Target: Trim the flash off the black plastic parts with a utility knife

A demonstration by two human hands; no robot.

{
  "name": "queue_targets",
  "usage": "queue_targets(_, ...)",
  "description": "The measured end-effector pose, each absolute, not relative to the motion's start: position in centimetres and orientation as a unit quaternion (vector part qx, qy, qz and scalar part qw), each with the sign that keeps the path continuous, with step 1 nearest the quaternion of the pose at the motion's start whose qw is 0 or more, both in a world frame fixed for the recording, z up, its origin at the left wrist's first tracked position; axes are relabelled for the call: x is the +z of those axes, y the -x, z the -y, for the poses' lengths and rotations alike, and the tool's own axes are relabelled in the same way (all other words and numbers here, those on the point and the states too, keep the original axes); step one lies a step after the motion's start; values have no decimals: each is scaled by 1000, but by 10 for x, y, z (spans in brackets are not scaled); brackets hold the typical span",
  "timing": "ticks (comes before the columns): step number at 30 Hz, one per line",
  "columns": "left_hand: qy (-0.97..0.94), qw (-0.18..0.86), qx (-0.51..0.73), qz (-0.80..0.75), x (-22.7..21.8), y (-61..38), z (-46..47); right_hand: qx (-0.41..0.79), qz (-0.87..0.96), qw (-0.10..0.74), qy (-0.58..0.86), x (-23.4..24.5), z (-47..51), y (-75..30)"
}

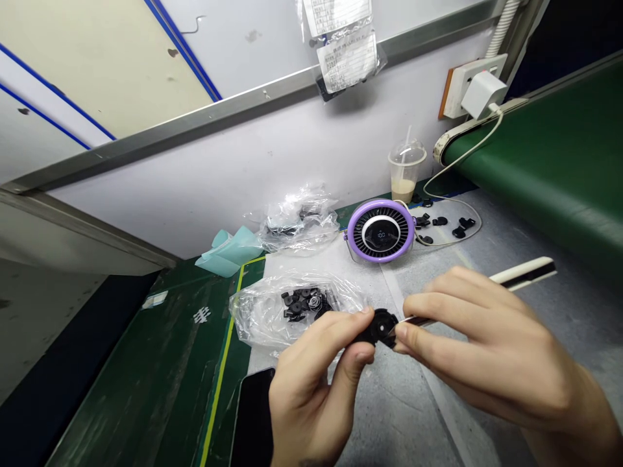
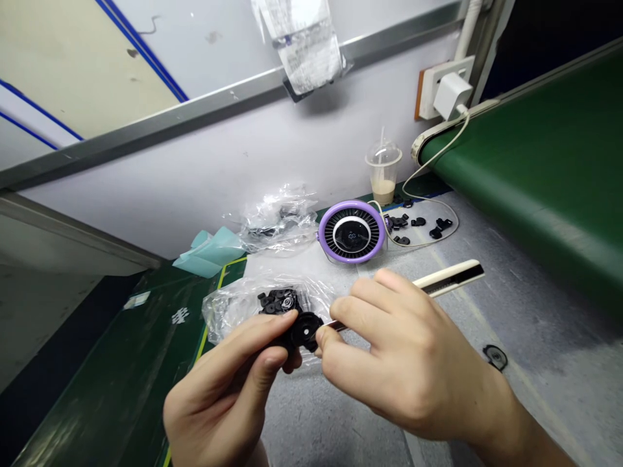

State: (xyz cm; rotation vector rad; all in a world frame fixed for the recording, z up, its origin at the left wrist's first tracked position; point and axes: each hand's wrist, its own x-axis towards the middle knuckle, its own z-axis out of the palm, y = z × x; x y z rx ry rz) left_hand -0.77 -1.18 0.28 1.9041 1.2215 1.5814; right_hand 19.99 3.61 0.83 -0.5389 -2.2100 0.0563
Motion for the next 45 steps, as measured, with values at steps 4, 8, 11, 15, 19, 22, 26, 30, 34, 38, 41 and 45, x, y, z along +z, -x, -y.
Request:
queue_targets(4,-685,197,560,-422,4,7,11,17,884,415,215,8,-37,-200)
queue_targets(8,-691,203,561,-409,4,8,11,17,887,412,209,10,-37,-200)
queue_targets(11,-695,203,560,-402,4,8,11,16,887,411,208,10,-37,-201)
queue_targets(15,-698,197,564,-395,4,8,10,32,889,409,205,10,-36,-203)
queue_targets(19,-699,204,565,-388,3,8,11,43,892,402,204,9,-38,-203)
queue_targets(22,-697,201,568,-389,1,8,12,53,892,403,200,9,-39,-202)
queue_targets(26,-691,188,575,-396,0,10,13,57,887,413,199,8,-38,-201)
queue_targets(30,-686,176,576,-408,0,10,13,47,883,421,203,7,-38,-200)
queue_targets(34,-682,179,577,-412,-1,10,13,38,886,412,211,7,-38,-199)
queue_targets(38,-681,178,576,-416,-2,11,14,40,888,407,210,7,-38,-199)
queue_targets(41,-683,174,574,-416,-2,11,15,36,888,406,212,7,-38,-199)
queue_targets(45,-689,169,573,-411,-1,9,14,44,890,405,205,8,-39,-201)
